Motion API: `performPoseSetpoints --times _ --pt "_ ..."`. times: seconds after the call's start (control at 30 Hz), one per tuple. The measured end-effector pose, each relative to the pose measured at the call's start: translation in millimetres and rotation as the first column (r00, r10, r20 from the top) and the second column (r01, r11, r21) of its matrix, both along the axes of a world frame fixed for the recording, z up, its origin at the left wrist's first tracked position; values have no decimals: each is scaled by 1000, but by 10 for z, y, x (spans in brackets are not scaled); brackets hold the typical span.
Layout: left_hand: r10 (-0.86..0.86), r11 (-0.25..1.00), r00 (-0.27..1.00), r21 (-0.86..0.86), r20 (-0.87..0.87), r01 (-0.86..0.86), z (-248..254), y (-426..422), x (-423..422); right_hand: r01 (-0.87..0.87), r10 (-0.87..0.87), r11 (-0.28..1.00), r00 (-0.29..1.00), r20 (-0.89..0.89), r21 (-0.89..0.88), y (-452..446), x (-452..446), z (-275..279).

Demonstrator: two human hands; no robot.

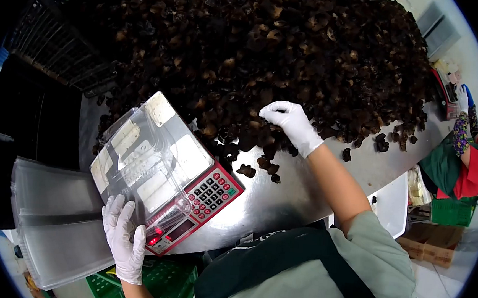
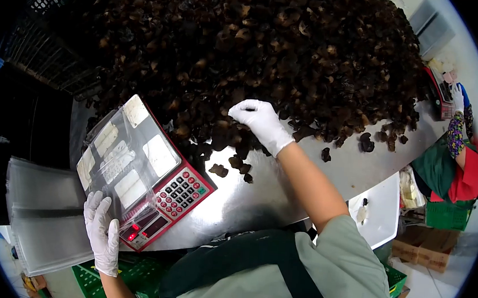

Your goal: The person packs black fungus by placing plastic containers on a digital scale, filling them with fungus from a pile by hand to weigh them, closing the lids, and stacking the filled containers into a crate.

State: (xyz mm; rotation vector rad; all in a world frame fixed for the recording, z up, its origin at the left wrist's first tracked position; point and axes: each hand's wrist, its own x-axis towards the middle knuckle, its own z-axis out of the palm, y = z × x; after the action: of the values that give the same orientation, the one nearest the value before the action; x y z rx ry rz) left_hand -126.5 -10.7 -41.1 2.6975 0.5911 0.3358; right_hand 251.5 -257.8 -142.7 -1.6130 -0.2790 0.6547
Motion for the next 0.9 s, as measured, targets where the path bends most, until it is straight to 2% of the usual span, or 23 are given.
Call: performPoseSetpoints --times 0.03,0.1,0.17,0.23,0.27,0.33,0.37,0.43,0.5,0.53,0.57,0.6,0.63,0.7,0.73,0.77,0.8,0.83,0.87,0.9 --pt "-3 1000 1000 -3 11 3 -2 -13 16 6 -6 1000 996 -89 8 0 30 110" --pt "3 1000 1000 -24 15 -3 -9 -65 61 -14 15 1000 995 -102 12 -7 67 273" --pt "-7 1000 1000 -11 26 8 -16 -111 107 -7 41 992 961 -275 123 51 60 386" --pt "-1 999 998 -35 69 4 -2 -171 157 -64 97 988 967 -237 143 164 48 449" --pt "-53 997 998 52 47 50 -37 -132 160 -123 150 980 972 -181 154 268 -16 577" --pt "-28 999 998 26 63 26 -33 -193 191 -233 248 956 967 -64 179 557 -250 872" --pt "-15 1000 996 7 84 14 -39 -221 206 -275 316 922 942 -115 273 699 -415 1040" --pt "4 999 992 -35 125 0 -95 -232 187 -421 446 883 890 -91 206 979 -731 1340" --pt "10 1000 992 -15 128 -8 -122 -246 203 -597 609 787 791 -48 155 1181 -1039 1386" --pt "38 992 980 -129 195 -12 -150 -268 234 -712 666 700 680 308 57 1318 -1152 1285" --pt "70 970 965 -242 252 -7 -172 -285 262 -777 656 623 453 604 -93 1438 -1240 1115" --pt "82 966 971 -256 226 -22 -158 -282 268 -777 592 602 279 756 -184 1499 -1360 951" --pt "163 929 965 -362 208 -79 -118 -339 297 -761 510 586 78 857 -279 1502 -1469 838" --pt "88 985 971 -163 221 -52 -200 -262 273 -653 321 753 260 911 -79 1344 -1555 852" --pt "161 954 961 -286 225 -93 -198 -319 283 -655 344 753 299 890 -70 1236 -1468 893" --pt "175 932 949 -356 261 -74 -191 -345 296 -692 481 712 361 799 -116 1043 -1244 1072" --pt "139 940 951 -339 276 -39 -206 -325 291 -549 260 835 426 866 20 864 -1111 985" --pt "115 949 952 -314 284 -21 -219 -282 262 -490 317 870 476 820 -51 696 -919 945" --pt "162 889 919 -458 359 23 -229 -315 292 -323 323 926 418 849 -193 517 -777 796" --pt "153 908 924 -418 352 9 -230 -278 241 -218 367 928 373 852 -304 305 -685 612"
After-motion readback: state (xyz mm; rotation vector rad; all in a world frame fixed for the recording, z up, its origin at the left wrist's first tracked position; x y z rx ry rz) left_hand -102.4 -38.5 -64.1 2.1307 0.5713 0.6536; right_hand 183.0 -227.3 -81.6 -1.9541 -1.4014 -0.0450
